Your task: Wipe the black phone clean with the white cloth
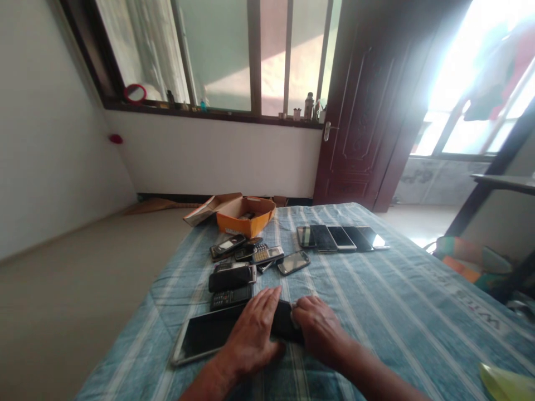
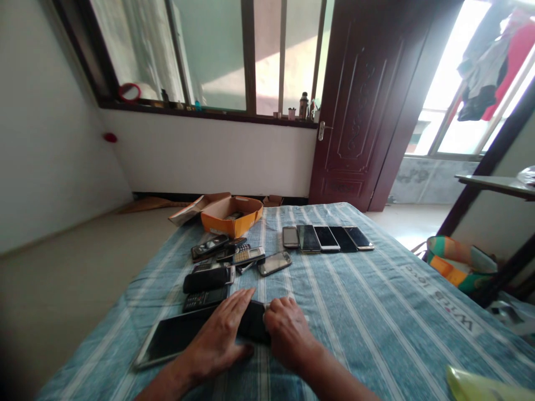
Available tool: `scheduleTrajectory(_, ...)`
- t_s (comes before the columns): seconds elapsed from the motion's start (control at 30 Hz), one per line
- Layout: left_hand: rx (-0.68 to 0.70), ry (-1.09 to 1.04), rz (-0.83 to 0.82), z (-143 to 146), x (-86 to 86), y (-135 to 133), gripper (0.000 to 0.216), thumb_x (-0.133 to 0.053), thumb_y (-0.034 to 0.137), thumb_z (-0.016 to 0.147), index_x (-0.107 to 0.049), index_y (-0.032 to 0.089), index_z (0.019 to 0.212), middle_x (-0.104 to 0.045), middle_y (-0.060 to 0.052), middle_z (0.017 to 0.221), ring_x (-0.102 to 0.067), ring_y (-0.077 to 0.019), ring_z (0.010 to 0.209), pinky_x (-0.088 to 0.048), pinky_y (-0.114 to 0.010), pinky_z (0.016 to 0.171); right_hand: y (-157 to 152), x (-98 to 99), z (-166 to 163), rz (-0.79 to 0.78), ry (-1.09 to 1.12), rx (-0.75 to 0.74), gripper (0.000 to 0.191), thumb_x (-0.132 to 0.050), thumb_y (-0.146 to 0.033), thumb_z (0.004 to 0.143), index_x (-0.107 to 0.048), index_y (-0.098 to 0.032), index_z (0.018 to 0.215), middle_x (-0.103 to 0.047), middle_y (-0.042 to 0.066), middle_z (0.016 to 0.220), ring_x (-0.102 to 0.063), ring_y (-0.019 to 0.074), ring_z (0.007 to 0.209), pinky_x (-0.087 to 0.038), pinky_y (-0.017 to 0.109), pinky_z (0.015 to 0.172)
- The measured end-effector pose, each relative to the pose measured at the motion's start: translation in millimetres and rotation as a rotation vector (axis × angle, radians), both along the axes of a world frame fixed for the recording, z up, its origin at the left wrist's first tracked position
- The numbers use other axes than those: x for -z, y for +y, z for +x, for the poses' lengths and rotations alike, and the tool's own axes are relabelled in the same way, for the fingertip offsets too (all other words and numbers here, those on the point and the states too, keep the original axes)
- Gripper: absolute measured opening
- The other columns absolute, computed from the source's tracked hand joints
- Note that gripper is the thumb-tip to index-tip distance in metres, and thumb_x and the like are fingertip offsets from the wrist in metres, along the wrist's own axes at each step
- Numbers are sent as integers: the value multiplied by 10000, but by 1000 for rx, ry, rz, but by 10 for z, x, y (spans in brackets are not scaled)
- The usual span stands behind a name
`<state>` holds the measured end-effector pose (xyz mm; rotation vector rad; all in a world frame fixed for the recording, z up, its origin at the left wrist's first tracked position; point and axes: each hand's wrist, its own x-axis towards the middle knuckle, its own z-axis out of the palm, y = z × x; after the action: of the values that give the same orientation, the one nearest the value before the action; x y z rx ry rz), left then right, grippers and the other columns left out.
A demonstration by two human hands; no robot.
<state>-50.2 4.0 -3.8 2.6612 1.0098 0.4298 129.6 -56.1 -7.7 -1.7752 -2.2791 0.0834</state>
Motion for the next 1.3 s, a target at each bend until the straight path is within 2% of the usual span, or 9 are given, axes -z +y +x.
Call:
scheduleTrajectory(0.1,50,-37,-46,27,-62,91,972,-626,163,546,-257,145,1445,-421,-182,1433,-395,-314,1317,-319,-509,1092,215,-23,-150,2,-7,-11,94,-539,-145,802,-633,-154,810,-624,77,870,-538,208,835,-370,310,741)
scheduleTrajectory(0.2,70,-71,-89,39,-69,157,982,-666,182,568,-238,162,1452,-406,-181,1443,-380,-315,1328,-307,-502,1096,382,-73,-288,1,10,-38,166,-557,-179,771,-656,-142,900,-648,100,923,-558,229,867,-391,326,772)
scheduleTrajectory(0.43,97,-178,-186,58,-11,248,1072,-681,106,532,-173,166,1474,-372,-166,1465,-359,-322,1339,-286,-479,1114,449,-246,-345,-72,48,-44,348,-542,-140,734,-653,-116,1062,-674,130,1020,-595,244,951,-413,322,833)
scheduleTrajectory(0.7,120,-322,-331,34,27,282,1202,-681,21,501,-29,210,1493,-272,-146,1514,-264,-312,1384,-219,-493,1137,592,-302,-353,-146,23,33,284,-549,-155,709,-687,-94,950,-700,173,949,-655,267,889,-446,288,705)
scheduleTrajectory(0.9,95,-310,-309,34,33,240,1192,-678,36,520,-21,242,1493,-275,-131,1513,-278,-305,1377,-231,-487,1133,664,-358,-320,-208,5,56,257,-544,-197,734,-693,-126,930,-715,148,911,-669,252,869,-424,254,631)
scheduleTrajectory(1.0,92,-285,-268,36,62,241,1198,-695,58,520,-22,244,1493,-319,-131,1488,-334,-312,1342,-281,-478,1108,629,-393,-271,-226,-12,60,254,-536,-213,751,-701,-140,929,-717,139,922,-667,246,877,-414,253,633)
scheduleTrajectory(1.17,108,-259,-246,29,114,256,1205,-729,135,539,0,265,1490,-498,-97,1331,-521,-297,1150,-412,-457,993,467,-447,-73,-265,-49,96,254,-525,-252,776,-721,-184,922,-723,104,918,-665,234,865,-402,262,642)
scheduleTrajectory(1.3,129,-289,-257,25,132,252,1202,-722,133,553,23,262,1487,-528,-86,1258,-549,-273,1088,-445,-429,949,427,-473,20,-301,-71,121,260,-547,-216,739,-732,-191,920,-727,98,898,-668,232,846,-406,259,630)
